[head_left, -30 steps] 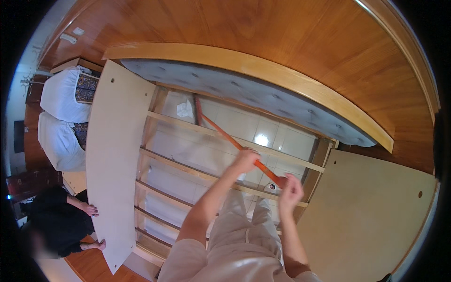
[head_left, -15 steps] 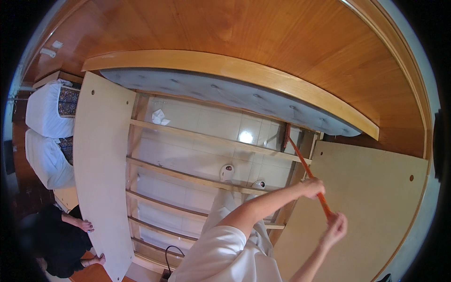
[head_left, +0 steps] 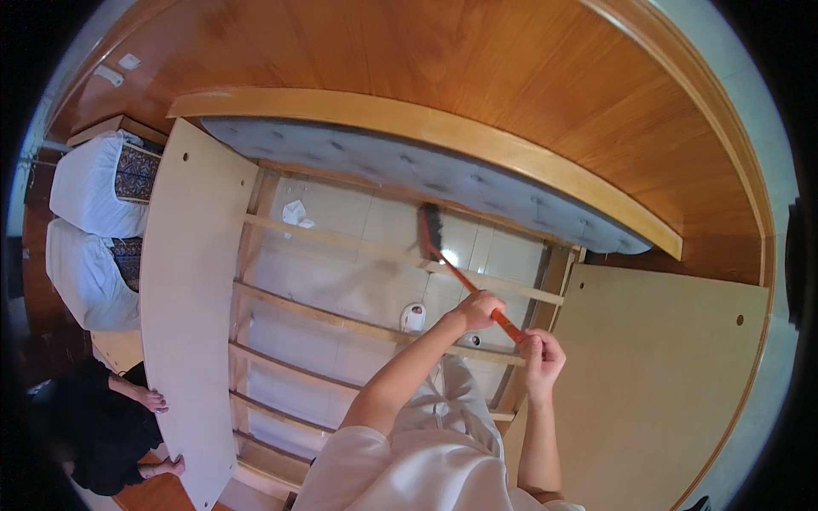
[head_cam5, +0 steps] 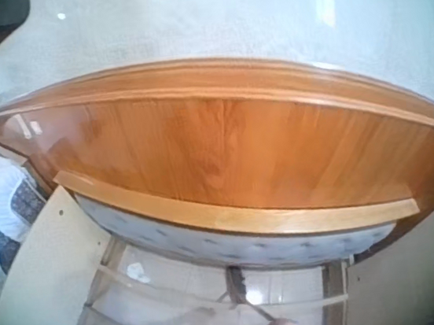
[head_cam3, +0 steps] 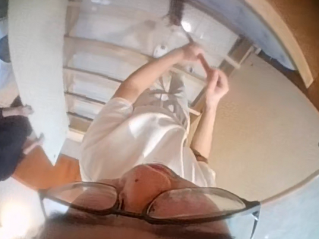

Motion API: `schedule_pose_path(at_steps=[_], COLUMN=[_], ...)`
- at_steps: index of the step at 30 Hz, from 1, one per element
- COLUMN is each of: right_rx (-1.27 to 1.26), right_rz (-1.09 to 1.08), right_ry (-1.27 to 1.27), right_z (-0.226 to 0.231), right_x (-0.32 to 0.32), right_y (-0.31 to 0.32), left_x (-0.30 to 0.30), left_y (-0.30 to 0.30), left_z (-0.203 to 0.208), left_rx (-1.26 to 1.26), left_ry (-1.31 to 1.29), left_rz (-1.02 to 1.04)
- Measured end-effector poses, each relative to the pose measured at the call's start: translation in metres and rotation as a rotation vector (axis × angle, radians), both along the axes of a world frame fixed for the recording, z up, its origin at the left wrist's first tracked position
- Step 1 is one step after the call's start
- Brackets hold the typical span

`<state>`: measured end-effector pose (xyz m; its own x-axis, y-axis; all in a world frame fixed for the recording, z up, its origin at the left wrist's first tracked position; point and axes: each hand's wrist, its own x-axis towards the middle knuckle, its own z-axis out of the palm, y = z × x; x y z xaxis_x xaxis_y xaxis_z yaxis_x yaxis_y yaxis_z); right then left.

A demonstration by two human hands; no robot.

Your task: The person sweeps the floor under a wooden bed frame using a broom. Another person moves the bed frame aside to allow access to the area underneath. The person continues sweeping the exposed floor area.

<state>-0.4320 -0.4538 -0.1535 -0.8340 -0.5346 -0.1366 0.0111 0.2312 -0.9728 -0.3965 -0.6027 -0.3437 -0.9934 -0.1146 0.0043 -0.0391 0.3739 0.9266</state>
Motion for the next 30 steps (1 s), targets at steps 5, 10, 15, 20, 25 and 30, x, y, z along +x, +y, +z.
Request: schedule_pose_path(at_steps=[5,10,15,20,25,30], right_rx=[0.022,0.066,0.065,0.155,0.102,-0.032], right_rz=[0.004,-0.117,-0.242,-0.415,-0.418,-0.287], right_ry=[0.026,0.199,0.316,0.440,0.264,0.097], right_z=[-0.016,0.037,0.124,0.117,0.025,-0.004], right_x=[0.005,-0.013,-0.024,-0.020,-0.013,-0.001], right_y=[-0.004,0.037,0.104,0.139,0.104,0.075], left_x=[0.036,0.011,-0.051,-0.112,-0.126,-0.064], left_y=[-0.019,0.018,0.101,0.157,0.140,0.091], left_z=[-0.013,0.051,0.120,0.113,0.038,0.004], left_rx=[-0.125,-0.102,0.057,-0.016,0.030,-0.016], left_ry=[-0.091,0.167,0.159,0.328,0.202,0.019], left_rz=[0.075,0.194,-0.035,-0.373,-0.383,-0.254])
